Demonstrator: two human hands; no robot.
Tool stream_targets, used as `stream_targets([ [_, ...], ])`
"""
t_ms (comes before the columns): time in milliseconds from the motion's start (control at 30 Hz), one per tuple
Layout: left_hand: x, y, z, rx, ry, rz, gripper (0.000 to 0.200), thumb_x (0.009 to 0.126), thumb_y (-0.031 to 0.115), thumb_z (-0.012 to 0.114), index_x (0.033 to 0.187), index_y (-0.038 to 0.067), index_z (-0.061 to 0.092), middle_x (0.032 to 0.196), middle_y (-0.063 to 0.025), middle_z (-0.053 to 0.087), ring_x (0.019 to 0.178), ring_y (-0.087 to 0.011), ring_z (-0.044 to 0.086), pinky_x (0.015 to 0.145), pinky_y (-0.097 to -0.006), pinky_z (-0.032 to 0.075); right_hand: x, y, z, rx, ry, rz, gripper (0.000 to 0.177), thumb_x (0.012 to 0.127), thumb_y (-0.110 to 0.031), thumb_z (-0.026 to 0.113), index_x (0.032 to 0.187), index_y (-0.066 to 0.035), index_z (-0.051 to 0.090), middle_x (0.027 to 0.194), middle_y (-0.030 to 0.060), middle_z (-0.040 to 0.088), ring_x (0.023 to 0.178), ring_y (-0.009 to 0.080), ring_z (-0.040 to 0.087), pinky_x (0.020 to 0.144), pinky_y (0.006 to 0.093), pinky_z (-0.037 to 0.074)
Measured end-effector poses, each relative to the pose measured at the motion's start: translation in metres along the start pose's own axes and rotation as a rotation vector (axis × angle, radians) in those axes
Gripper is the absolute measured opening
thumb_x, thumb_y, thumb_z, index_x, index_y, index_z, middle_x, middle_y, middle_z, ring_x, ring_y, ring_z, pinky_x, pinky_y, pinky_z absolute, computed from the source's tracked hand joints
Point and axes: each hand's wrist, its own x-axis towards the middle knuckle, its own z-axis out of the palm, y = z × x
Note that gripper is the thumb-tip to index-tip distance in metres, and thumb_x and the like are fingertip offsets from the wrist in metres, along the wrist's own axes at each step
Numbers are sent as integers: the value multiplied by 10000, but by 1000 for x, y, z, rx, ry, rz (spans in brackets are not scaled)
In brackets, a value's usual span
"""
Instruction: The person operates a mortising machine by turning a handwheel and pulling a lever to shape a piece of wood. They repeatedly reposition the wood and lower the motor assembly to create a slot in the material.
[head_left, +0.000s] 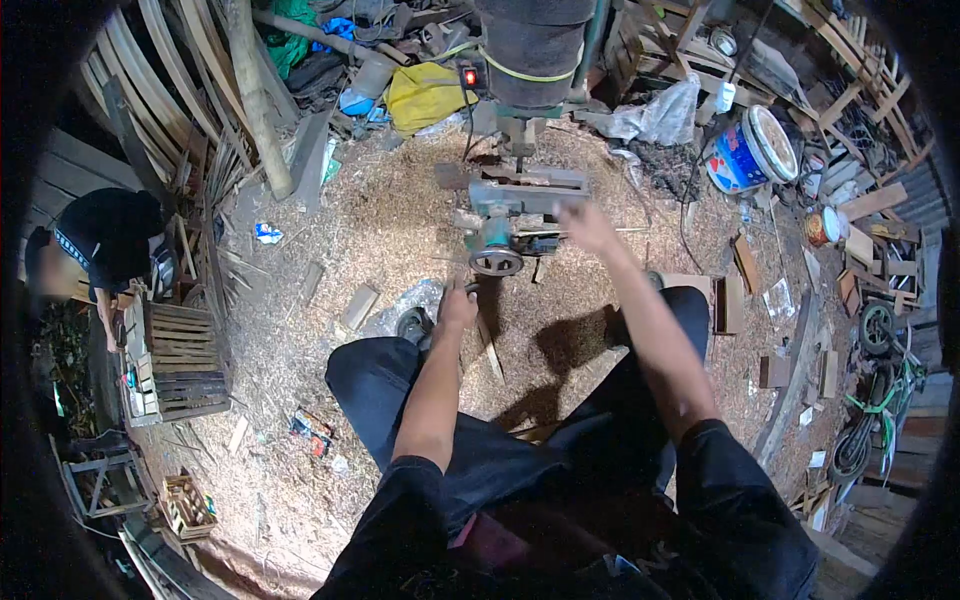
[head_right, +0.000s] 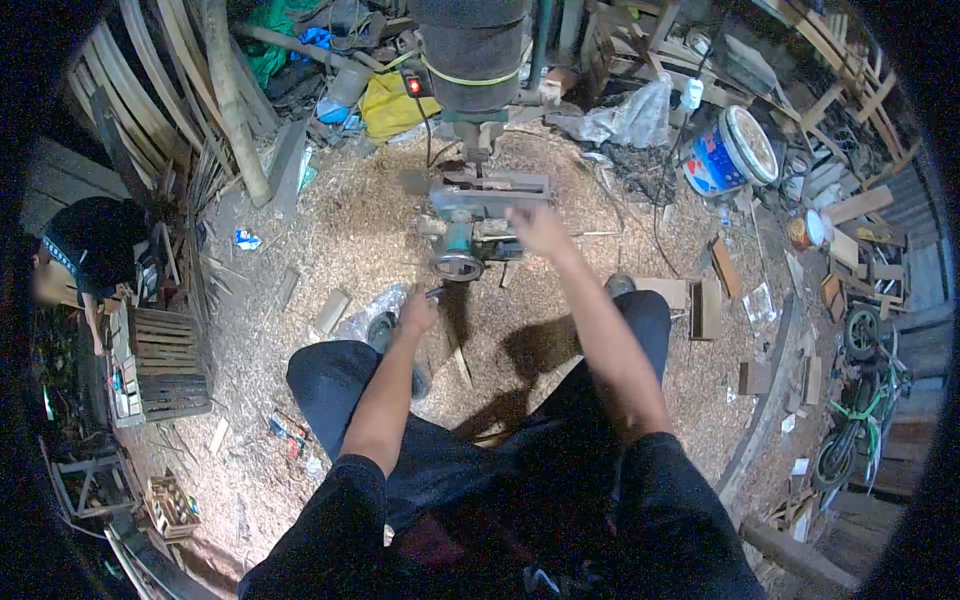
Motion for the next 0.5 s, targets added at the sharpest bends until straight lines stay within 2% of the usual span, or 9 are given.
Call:
stream_targets([
  [33,14,-14,11,-2,-129,-76,771,878,200,595,1470,-103,205,1493,-332,295,1335,-450,397,1128,-426,350,-21,-2,19,7,-69,13,509,968,-447,523,1170,3,649,983,199,708,938,287,680,850,413,518],
  [67,23,-26,25,19,-118,-84,791,882,214,598,1470,-115,184,1509,-333,253,1335,-451,399,1126,-426,352,-33,-6,35,15,-137,26,503,968,-432,523,1189,5,638,1012,219,707,989,319,681,878,417,513],
  [133,25,-40,50,62,-113,-93,832,889,240,603,1469,-139,141,1540,-335,169,1333,-452,402,1123,-427,357,-18,67,119,138,-144,-140,454,970,-373,535,1203,7,624,980,249,693,949,352,683,847,413,518],
  [167,23,-34,46,-1,-242,-181,899,895,292,615,1469,-154,85,1571,-318,46,1416,-426,283,1167,-414,286,-22,56,118,107,-158,-139,418,968,-346,534,1199,-10,626,982,258,684,930,380,674,834,432,521],
  [233,14,-28,51,112,-271,-190,947,891,314,628,1479,-139,41,1587,-284,-14,1459,-399,169,1194,-401,215,-34,11,108,42,-195,-141,351,963,-291,532,1191,-43,630,986,275,664,891,436,656,807,470,526],
  [267,12,-29,58,167,-289,-198,971,889,325,635,1484,-132,19,1595,-267,-44,1481,-385,112,1208,-395,179,-32,8,106,38,-216,-117,352,965,-295,531,1204,-55,629,980,278,661,891,441,653,810,472,527],
  [300,12,-29,64,196,-327,-224,1042,868,378,659,1498,-101,-18,1610,-221,-66,1499,-347,-19,1221,-386,104,-31,6,104,35,-239,-91,354,968,-300,529,1216,-67,628,973,282,657,891,445,649,812,474,528],
  [433,30,-53,79,165,-377,-249,1119,814,477,694,1519,-59,10,1617,-203,-46,1499,-349,27,1219,-415,116,-31,8,112,-16,-262,28,380,981,-337,522,1246,-83,622,962,279,659,889,452,645,808,483,529],
  [500,37,-57,81,159,-412,-250,1116,817,483,689,1517,-64,15,1618,-199,-45,1499,-341,36,1220,-415,111,-30,12,115,29,-212,-42,400,983,-363,516,1254,-88,621,952,275,662,893,451,646,810,491,526],
])
